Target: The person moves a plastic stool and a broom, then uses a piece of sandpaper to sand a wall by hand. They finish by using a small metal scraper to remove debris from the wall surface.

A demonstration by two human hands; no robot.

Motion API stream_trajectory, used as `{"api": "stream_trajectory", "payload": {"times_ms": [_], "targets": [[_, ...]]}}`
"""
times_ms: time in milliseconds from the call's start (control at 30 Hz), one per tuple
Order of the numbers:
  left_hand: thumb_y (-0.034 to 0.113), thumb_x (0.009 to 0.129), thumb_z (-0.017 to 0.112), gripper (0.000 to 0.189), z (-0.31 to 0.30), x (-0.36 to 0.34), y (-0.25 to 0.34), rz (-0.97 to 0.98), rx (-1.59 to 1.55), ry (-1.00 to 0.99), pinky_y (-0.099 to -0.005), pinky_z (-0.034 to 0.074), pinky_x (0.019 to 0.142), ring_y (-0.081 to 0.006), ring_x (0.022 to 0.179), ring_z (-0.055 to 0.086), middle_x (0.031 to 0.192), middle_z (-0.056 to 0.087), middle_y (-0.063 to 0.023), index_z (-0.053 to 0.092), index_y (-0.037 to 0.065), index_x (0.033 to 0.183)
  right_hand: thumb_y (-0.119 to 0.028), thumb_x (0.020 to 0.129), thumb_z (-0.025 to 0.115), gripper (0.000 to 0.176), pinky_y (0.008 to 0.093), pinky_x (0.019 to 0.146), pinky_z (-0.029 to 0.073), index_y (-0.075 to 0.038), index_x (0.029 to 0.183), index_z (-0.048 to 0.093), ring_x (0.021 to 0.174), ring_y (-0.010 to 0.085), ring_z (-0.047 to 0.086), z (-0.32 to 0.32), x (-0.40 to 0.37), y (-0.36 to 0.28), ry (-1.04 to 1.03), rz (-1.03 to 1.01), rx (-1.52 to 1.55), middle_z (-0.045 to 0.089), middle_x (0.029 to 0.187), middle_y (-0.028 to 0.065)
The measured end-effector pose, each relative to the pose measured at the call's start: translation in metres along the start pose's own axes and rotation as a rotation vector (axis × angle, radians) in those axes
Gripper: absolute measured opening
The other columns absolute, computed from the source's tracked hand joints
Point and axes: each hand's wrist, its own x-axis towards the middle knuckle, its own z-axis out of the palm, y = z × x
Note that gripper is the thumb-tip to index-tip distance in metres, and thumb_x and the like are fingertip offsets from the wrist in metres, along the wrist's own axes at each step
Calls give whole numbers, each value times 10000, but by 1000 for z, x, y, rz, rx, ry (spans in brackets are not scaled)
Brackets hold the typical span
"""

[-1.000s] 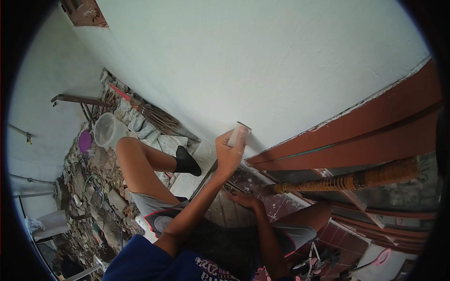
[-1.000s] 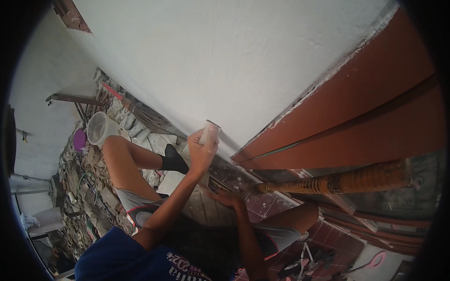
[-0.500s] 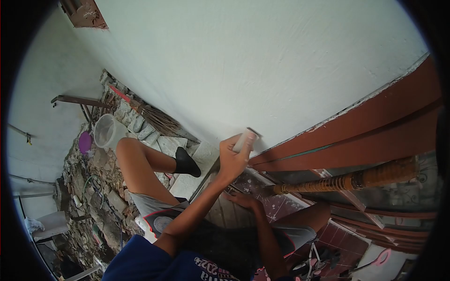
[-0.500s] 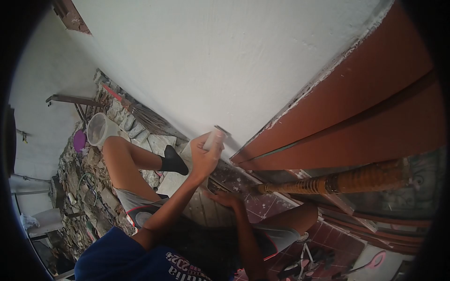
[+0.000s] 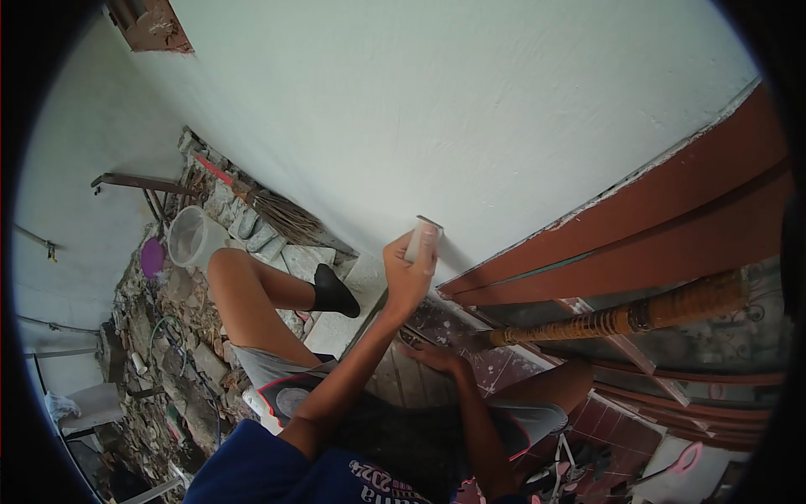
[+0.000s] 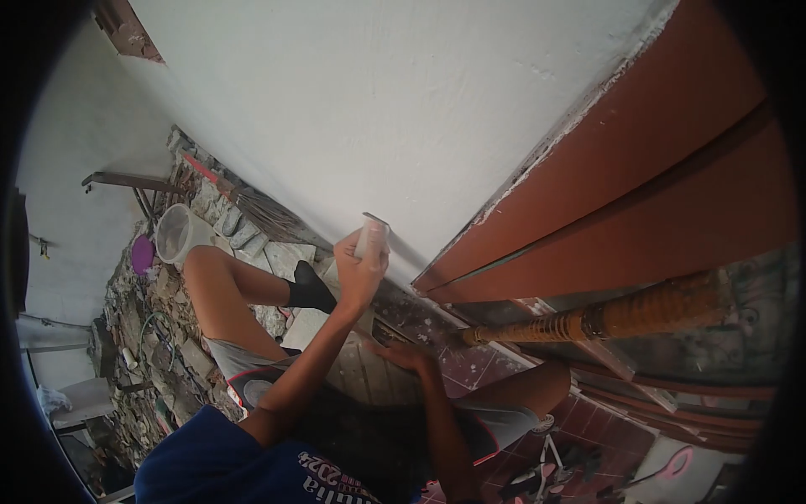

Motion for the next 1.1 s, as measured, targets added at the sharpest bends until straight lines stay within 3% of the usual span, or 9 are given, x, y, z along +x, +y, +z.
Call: {"api": "stream_trajectory", "payload": {"times_ms": [333, 433, 500, 567, 800, 867, 933, 1000, 1100], "targets": [[337, 886, 527, 437, -10, 8, 4, 64, -3, 31, -194, 246, 399, -23, 424, 345, 489, 408, 48, 490, 26, 579, -759, 727, 353, 941, 340, 1051, 184, -29, 1321, 349, 1288, 274, 277, -3, -5, -6, -58, 3, 23, 304, 1384, 168], [252, 884, 539, 348, -4, 4, 22, 36, -10, 32, -200, 277, 417, -20, 462, 385, 506, 444, 42, 585, -14, 666, -726, 754, 357, 896, 336, 1057, 168, -38, 1328, 341, 1299, 269, 253, -4, 0, -4, -63, -4, 9, 286, 1396, 157], [245, 876, 553, 321, 24, -10, 51, 162, 79, -40, -200, 285, 416, -21, 466, 397, 514, 461, 36, 611, -16, 698, -692, 782, 360, 854, 334, 1060, 159, -41, 1334, 331, 1307, 267, 236, 1, 17, 12, -68, -2, -27, 272, 1404, 151], [249, 888, 528, 350, 38, -14, 64, 232, 62, -45, -195, 267, 396, -17, 440, 378, 502, 443, 41, 566, -2, 647, -810, 681, 312, 1049, 380, 1053, 184, 33, 1303, 343, 1297, 319, 247, 11, 36, 26, -6, -217, 34, 288, 1378, 211], [236, 889, 528, 356, 49, -10, 70, 217, -50, 59, -180, 243, 376, -14, 406, 359, 482, 437, 37, 552, 2, 622, -796, 697, 315, 1034, 379, 1063, 162, 27, 1322, 306, 1306, 312, 226, 7, 29, 24, -28, -188, 26, 256, 1392, 210], [259, 882, 540, 376, 56, -26, 67, 290, 133, -79, -203, 287, 422, -21, 476, 381, 490, 438, 45, 553, 4, 606, -779, 719, 302, 1000, 383, 1058, 172, 29, 1306, 337, 1298, 321, 242, 9, 24, 22, 52, -385, 73, 287, 1374, 220], [249, 887, 532, 375, 54, -25, 67, 303, 128, -68, -201, 282, 420, -21, 472, 374, 481, 426, 51, 553, 3, 605, -761, 738, 293, 970, 387, 1052, 184, 32, 1292, 361, 1290, 324, 257, 14, 46, 39, 6, -338, 32, 303, 1363, 226], [242, 880, 547, 362, 46, -11, 69, 93, -88, 92, -199, 284, 423, -27, 466, 383, 492, 442, 46, 556, 2, 609, -744, 758, 284, 941, 391, 1046, 196, 34, 1277, 385, 1283, 327, 272, 13, 45, 41, -29, -286, -6, 320, 1351, 233], [259, 879, 551, 382, 54, -15, 72, 168, -24, 43, -191, 275, 424, -25, 460, 378, 498, 440, 46, 536, 15, 585, -729, 772, 274, 923, 400, 1036, 210, 46, 1254, 411, 1272, 329, 293, 10, 42, 32, -60, -171, 23, 332, 1341, 241]]}}
